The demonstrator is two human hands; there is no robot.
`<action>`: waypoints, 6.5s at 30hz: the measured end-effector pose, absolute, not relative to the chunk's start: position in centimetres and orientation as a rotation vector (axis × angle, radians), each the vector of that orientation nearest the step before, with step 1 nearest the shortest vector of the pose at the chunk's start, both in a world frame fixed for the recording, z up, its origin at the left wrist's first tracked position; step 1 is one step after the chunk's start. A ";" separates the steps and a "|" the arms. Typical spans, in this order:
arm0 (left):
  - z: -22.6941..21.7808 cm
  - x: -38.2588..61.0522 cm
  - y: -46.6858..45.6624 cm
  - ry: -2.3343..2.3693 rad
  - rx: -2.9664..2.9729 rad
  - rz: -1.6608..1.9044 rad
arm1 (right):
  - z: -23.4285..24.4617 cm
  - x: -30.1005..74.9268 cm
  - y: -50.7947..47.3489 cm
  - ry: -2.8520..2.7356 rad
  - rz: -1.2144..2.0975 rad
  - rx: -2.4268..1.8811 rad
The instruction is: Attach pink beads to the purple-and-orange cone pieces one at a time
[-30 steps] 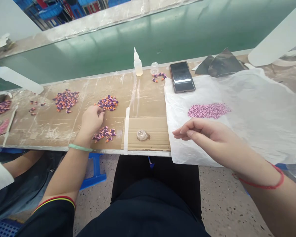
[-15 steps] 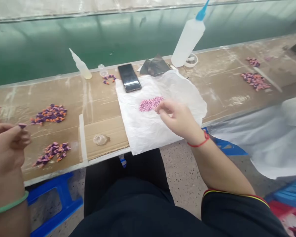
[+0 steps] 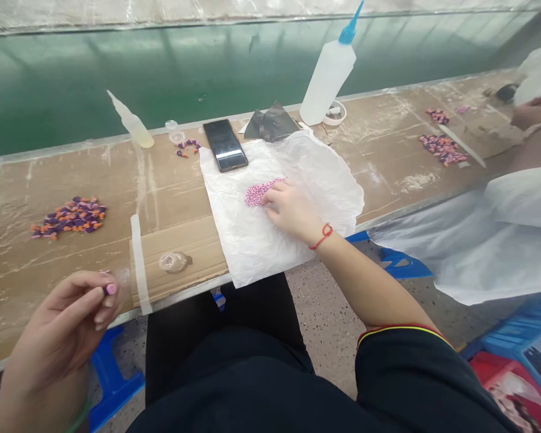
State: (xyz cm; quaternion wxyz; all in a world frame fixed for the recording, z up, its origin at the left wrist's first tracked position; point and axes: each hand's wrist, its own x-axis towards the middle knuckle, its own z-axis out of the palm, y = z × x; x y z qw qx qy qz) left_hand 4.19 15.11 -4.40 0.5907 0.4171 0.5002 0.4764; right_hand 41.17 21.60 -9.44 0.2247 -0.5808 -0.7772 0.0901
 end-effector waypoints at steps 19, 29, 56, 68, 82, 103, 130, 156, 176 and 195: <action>-6.7 5.0 13.3 1.052 0.863 0.935 | -9.3 42.2 21.5 -2.255 0.216 -1.536; -7.0 5.2 12.9 1.054 0.810 0.950 | -9.1 42.4 21.9 -2.250 0.172 -1.545; -5.6 11.5 13.5 1.160 1.464 0.863 | -7.0 38.7 20.2 -2.597 0.007 -1.390; -6.0 15.0 15.2 1.107 1.613 0.853 | -3.2 34.0 16.7 -2.598 0.196 -0.972; -5.7 14.9 14.7 1.057 1.564 0.887 | -2.3 33.1 15.9 -2.652 0.227 -0.965; -4.8 13.7 14.3 0.942 1.380 0.947 | -2.2 31.7 14.7 -2.006 0.977 -1.220; -8.6 6.2 12.5 1.014 1.020 1.000 | -2.1 24.2 22.9 -3.077 0.528 -1.036; -6.1 7.6 11.1 0.779 0.713 1.360 | -0.3 25.3 17.1 -1.695 1.940 -1.091; -5.2 8.8 10.5 0.884 0.860 1.384 | 0.7 26.0 16.0 -1.949 1.648 -1.040; -5.2 9.0 10.4 0.904 0.831 1.433 | 0.5 25.8 15.6 -2.132 1.321 -0.989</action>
